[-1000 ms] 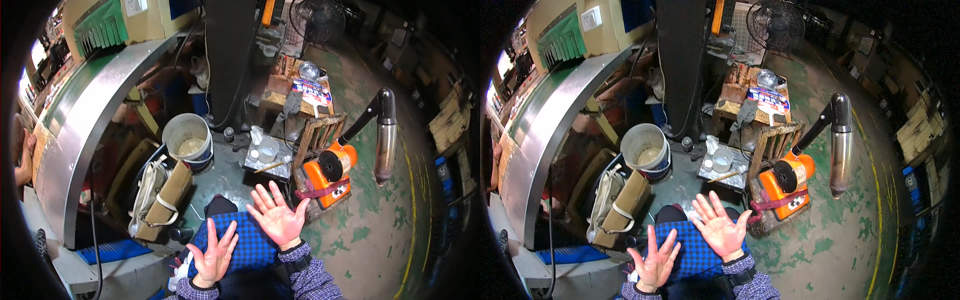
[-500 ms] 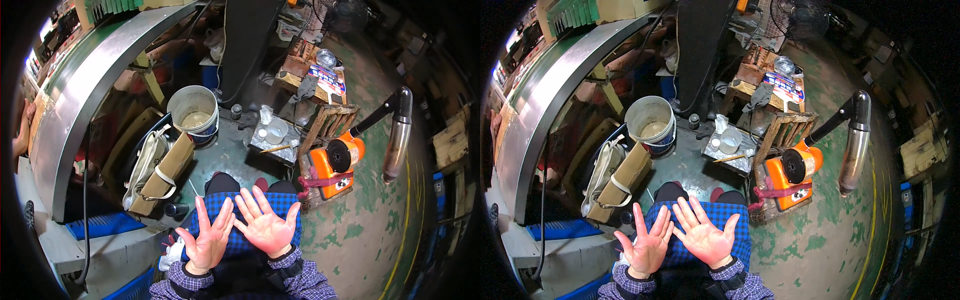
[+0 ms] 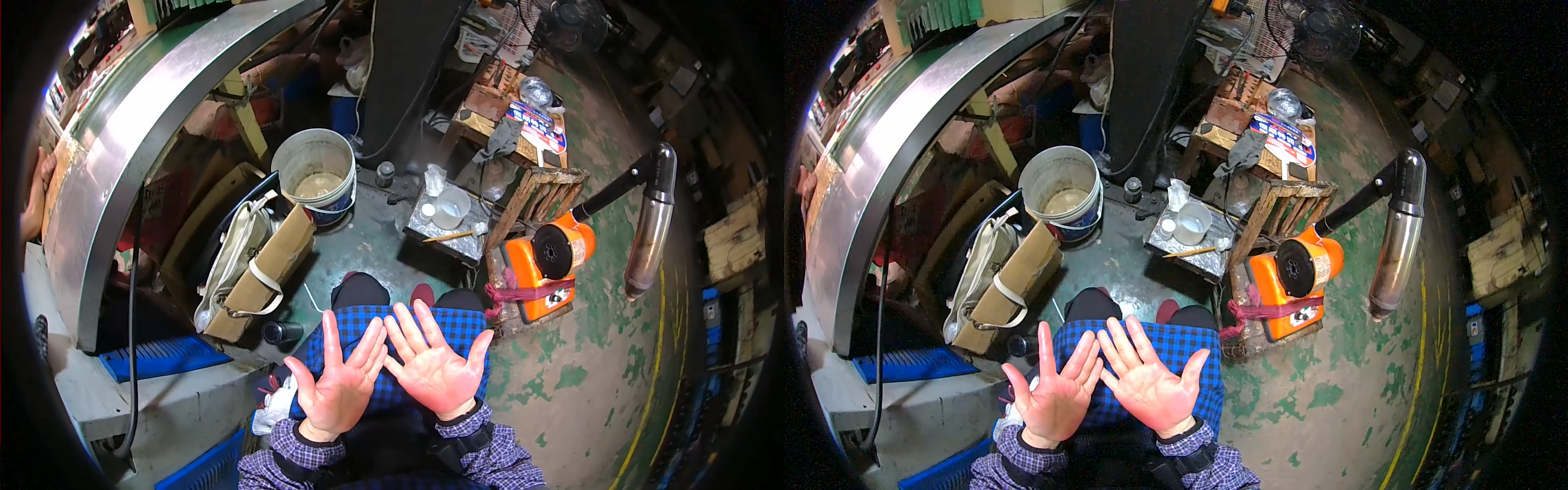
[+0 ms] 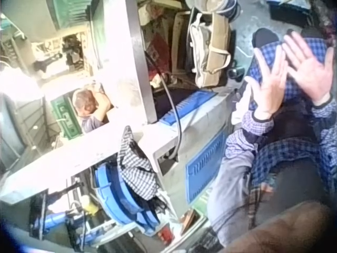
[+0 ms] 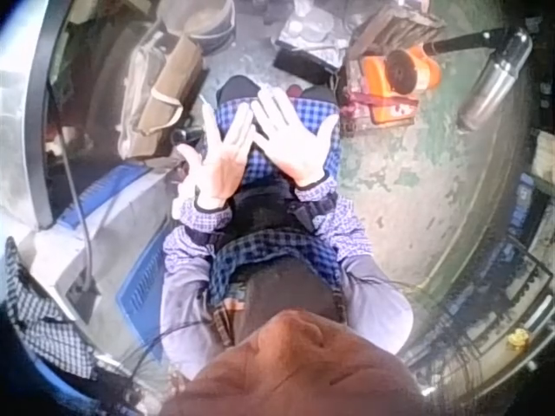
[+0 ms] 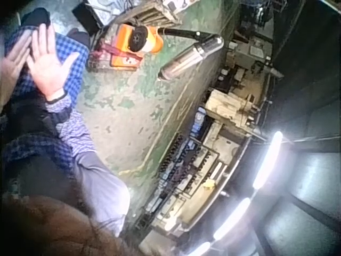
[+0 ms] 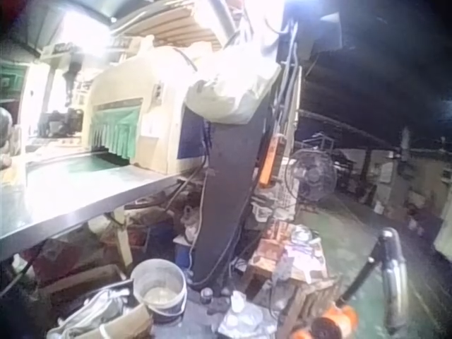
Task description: The recorder is using various tools to process a shoe component in a manufacturing environment.
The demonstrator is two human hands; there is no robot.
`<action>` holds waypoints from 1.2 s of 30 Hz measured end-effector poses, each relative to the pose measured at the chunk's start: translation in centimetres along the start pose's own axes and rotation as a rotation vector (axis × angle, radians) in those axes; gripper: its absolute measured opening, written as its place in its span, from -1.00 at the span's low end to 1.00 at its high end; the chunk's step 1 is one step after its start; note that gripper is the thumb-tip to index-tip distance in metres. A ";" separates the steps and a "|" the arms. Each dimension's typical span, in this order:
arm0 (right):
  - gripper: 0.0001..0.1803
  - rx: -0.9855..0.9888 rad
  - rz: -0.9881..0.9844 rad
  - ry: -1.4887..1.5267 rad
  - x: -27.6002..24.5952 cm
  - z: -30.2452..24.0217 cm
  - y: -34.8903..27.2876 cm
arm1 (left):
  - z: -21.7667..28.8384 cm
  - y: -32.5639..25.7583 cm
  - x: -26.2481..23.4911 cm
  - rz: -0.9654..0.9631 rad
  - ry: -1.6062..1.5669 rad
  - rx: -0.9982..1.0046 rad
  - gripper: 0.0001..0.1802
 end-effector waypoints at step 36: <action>0.13 -0.077 -0.303 -0.804 0.4 2.0 -0.2 | -0.4 0.2 -0.9 -0.068 -0.373 -0.025 -0.20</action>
Point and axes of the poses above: each hand's wrist, its own y-axis towards the middle knuckle, its own x-axis out of the palm, z = x × y, the point moved 4 cm from there along y, towards the middle knuckle, and after that the axes turned 11 degrees about -x, right-handed, at the moved point
